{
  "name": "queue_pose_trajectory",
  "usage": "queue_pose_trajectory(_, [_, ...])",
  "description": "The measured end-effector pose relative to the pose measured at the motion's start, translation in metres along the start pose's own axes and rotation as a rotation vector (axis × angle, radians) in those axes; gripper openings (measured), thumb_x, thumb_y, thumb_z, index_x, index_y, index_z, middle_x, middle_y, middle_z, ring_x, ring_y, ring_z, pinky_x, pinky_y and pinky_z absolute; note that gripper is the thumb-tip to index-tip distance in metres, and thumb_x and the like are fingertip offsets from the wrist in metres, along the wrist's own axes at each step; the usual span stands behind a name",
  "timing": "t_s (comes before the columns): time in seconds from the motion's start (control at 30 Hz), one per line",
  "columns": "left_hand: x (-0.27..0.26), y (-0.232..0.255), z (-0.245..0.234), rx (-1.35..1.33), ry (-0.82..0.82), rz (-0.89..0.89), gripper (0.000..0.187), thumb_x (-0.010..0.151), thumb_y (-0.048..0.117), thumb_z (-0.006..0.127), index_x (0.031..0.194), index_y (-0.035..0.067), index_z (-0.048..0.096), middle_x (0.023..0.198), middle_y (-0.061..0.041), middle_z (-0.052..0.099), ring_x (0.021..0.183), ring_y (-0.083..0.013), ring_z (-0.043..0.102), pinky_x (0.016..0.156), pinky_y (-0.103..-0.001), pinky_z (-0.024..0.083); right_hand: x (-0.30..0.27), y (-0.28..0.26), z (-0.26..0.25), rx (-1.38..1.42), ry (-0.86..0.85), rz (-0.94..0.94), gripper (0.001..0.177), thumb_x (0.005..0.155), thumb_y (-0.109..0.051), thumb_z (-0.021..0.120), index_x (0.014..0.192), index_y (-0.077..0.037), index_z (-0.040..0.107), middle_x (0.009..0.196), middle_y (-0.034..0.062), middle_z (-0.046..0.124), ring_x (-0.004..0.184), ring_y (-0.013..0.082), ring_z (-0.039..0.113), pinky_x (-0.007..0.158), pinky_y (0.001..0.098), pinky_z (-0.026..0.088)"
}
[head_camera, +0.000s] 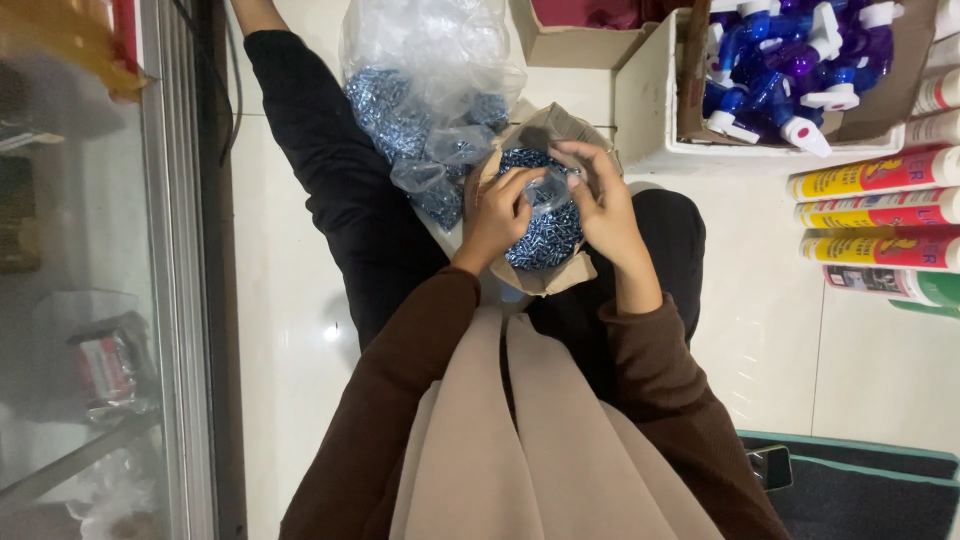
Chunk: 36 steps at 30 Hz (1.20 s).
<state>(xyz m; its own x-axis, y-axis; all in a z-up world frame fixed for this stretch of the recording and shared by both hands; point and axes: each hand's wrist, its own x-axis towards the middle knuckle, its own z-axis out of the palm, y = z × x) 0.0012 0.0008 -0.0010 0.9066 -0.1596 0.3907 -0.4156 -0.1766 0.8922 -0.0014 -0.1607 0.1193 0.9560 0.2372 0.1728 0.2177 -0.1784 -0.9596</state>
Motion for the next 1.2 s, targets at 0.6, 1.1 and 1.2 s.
queue_pose_trajectory(0.6, [0.005, -0.01, 0.004, -0.032, 0.014, -0.022, 0.061, 0.086, -0.012, 0.045, 0.134, 0.019, 0.066, 0.115, -0.006, 0.068, 0.107, -0.0335, 0.068, 0.089, -0.043, 0.057, -0.041, 0.099, 0.034, -0.654, -0.733, 0.381, 0.032, 0.093, -0.013, 0.067, 0.118, 0.006, 0.067, 0.115, 0.0336, 0.069, 0.105, 0.0491, 0.068, 0.082, 0.057, 0.058])
queue_pose_trajectory(1.1, [0.01, -0.011, 0.012, 0.021, -0.018, -0.059, 0.037, 0.08, -0.009, 0.054, 0.099, 0.015, 0.076, 0.1, -0.006, 0.062, 0.082, -0.0305, 0.068, 0.07, -0.038, 0.059, -0.063, 0.164, 0.066, -0.744, -0.67, 0.215, 0.036, 0.091, -0.015, 0.059, 0.115, 0.012, 0.066, 0.108, 0.0343, 0.065, 0.109, 0.0484, 0.058, 0.095, 0.0515, 0.05])
queue_pose_trajectory(1.2, [0.009, -0.015, 0.017, 0.113, -0.004, -0.082, 0.015, 0.076, 0.005, 0.067, 0.087, 0.015, 0.066, 0.089, -0.002, 0.056, 0.069, -0.0276, 0.062, 0.057, -0.038, 0.055, -0.08, 0.198, 0.075, -0.75, -0.713, 0.284, 0.029, 0.09, -0.018, 0.057, 0.101, 0.004, 0.072, 0.092, 0.0261, 0.072, 0.094, 0.0459, 0.067, 0.081, 0.0518, 0.055])
